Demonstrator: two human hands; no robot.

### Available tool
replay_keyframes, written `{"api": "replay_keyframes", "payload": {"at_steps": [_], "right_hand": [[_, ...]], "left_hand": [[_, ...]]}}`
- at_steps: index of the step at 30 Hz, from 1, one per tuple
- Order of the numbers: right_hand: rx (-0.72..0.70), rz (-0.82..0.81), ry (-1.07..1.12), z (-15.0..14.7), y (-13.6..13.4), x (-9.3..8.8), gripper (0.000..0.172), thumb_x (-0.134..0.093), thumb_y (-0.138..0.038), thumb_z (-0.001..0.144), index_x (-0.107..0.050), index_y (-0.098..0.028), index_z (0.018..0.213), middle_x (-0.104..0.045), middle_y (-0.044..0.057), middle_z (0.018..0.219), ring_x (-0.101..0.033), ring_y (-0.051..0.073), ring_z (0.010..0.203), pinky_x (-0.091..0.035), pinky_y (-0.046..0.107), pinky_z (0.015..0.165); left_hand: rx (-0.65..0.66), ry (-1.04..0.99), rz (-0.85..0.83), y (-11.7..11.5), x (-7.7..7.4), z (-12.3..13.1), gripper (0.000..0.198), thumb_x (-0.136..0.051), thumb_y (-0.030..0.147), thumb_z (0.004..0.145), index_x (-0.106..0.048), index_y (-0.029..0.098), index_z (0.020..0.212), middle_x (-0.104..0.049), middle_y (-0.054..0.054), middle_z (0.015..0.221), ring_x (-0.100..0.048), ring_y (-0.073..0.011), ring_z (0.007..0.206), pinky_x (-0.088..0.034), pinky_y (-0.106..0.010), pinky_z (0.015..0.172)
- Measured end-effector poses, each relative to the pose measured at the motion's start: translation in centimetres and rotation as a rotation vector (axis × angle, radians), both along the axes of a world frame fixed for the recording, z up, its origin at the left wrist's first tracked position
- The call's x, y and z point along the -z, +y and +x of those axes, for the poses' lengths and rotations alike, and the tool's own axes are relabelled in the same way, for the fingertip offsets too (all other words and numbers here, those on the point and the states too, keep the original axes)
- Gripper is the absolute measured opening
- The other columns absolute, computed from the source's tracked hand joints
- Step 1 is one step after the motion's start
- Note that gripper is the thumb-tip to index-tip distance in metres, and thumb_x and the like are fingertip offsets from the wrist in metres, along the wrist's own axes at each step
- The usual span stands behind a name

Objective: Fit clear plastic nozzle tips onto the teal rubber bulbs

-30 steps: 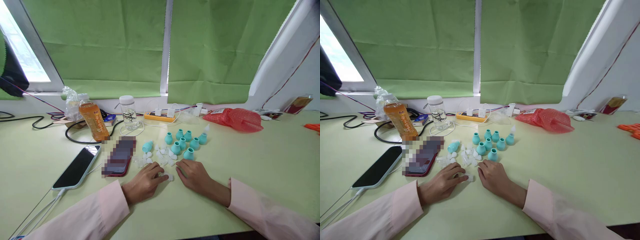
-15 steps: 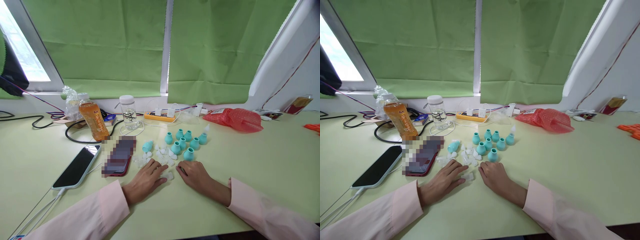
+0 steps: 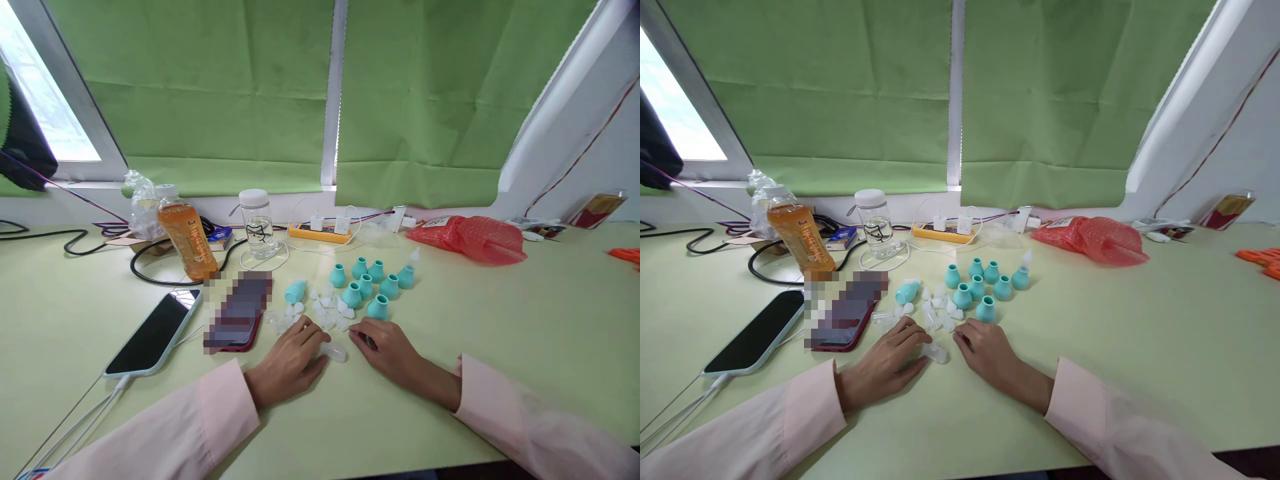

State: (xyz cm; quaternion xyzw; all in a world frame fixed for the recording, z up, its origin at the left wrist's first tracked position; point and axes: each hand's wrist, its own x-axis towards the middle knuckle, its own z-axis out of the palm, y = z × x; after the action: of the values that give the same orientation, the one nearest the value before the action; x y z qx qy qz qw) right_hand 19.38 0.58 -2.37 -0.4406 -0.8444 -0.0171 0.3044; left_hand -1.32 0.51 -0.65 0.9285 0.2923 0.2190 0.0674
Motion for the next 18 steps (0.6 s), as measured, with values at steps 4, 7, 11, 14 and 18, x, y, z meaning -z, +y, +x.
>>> {"api": "replay_keyframes", "payload": {"at_steps": [4, 7, 11, 14, 18], "right_hand": [[-0.209, 0.017, 0.220, -0.6, -0.5, -0.3, 0.012, -0.047, -0.017, 0.078, -0.059, -0.017, 0.083, -0.063, 0.003, 0.070, -0.057, 0.012, 0.061, -0.044, 0.022, 0.056], [-0.252, -0.008, 0.316, -1.1, -0.9, -0.2, 0.011, -0.051, -0.017, 0.076, -0.059, -0.018, 0.083, -0.063, 0.002, 0.068, -0.057, 0.011, 0.060, -0.045, 0.022, 0.057], [-0.276, -0.056, 0.350, -1.5, -1.2, -0.2, 0.011, -0.052, -0.017, 0.075, -0.061, -0.018, 0.081, -0.062, 0.002, 0.068, -0.057, 0.011, 0.062, -0.046, 0.022, 0.057], [-0.285, -0.099, 0.347, -1.7, -1.3, -0.4, 0.010, -0.053, -0.019, 0.075, -0.062, -0.017, 0.080, -0.061, 0.003, 0.071, -0.057, 0.011, 0.066, -0.047, 0.022, 0.059], [-0.289, -0.138, 0.328, -1.6, -1.3, -0.7, 0.012, -0.052, -0.021, 0.076, -0.062, -0.019, 0.081, -0.061, 0.003, 0.073, -0.056, 0.012, 0.069, -0.048, 0.023, 0.060]], "left_hand": [[0.030, -0.022, -0.042, 0.1, 0.2, 0.0, 0.017, -0.043, 0.013, 0.077, -0.046, 0.014, 0.094, -0.053, -0.007, 0.085, -0.041, -0.0200, 0.087, -0.041, -0.033, 0.071], [0.069, -0.033, -0.056, 0.2, 0.4, 0.0, 0.019, -0.041, 0.010, 0.077, -0.048, 0.016, 0.094, -0.054, -0.006, 0.084, -0.043, -0.0193, 0.087, -0.041, -0.031, 0.071], [0.101, -0.088, -0.057, 0.2, 0.4, 0.1, 0.017, -0.041, 0.009, 0.077, -0.051, 0.015, 0.090, -0.056, -0.007, 0.083, -0.044, -0.0180, 0.086, -0.041, -0.029, 0.070], [0.120, -0.114, -0.056, 0.1, 0.2, 0.3, 0.013, -0.042, 0.011, 0.078, -0.053, 0.015, 0.085, -0.057, -0.006, 0.082, -0.045, -0.0169, 0.084, -0.041, -0.028, 0.070], [0.125, -0.126, -0.070, 0.1, 0.0, 0.3, 0.013, -0.041, 0.015, 0.081, -0.054, 0.016, 0.083, -0.058, -0.005, 0.081, -0.046, -0.0158, 0.083, -0.041, -0.028, 0.071]]}}
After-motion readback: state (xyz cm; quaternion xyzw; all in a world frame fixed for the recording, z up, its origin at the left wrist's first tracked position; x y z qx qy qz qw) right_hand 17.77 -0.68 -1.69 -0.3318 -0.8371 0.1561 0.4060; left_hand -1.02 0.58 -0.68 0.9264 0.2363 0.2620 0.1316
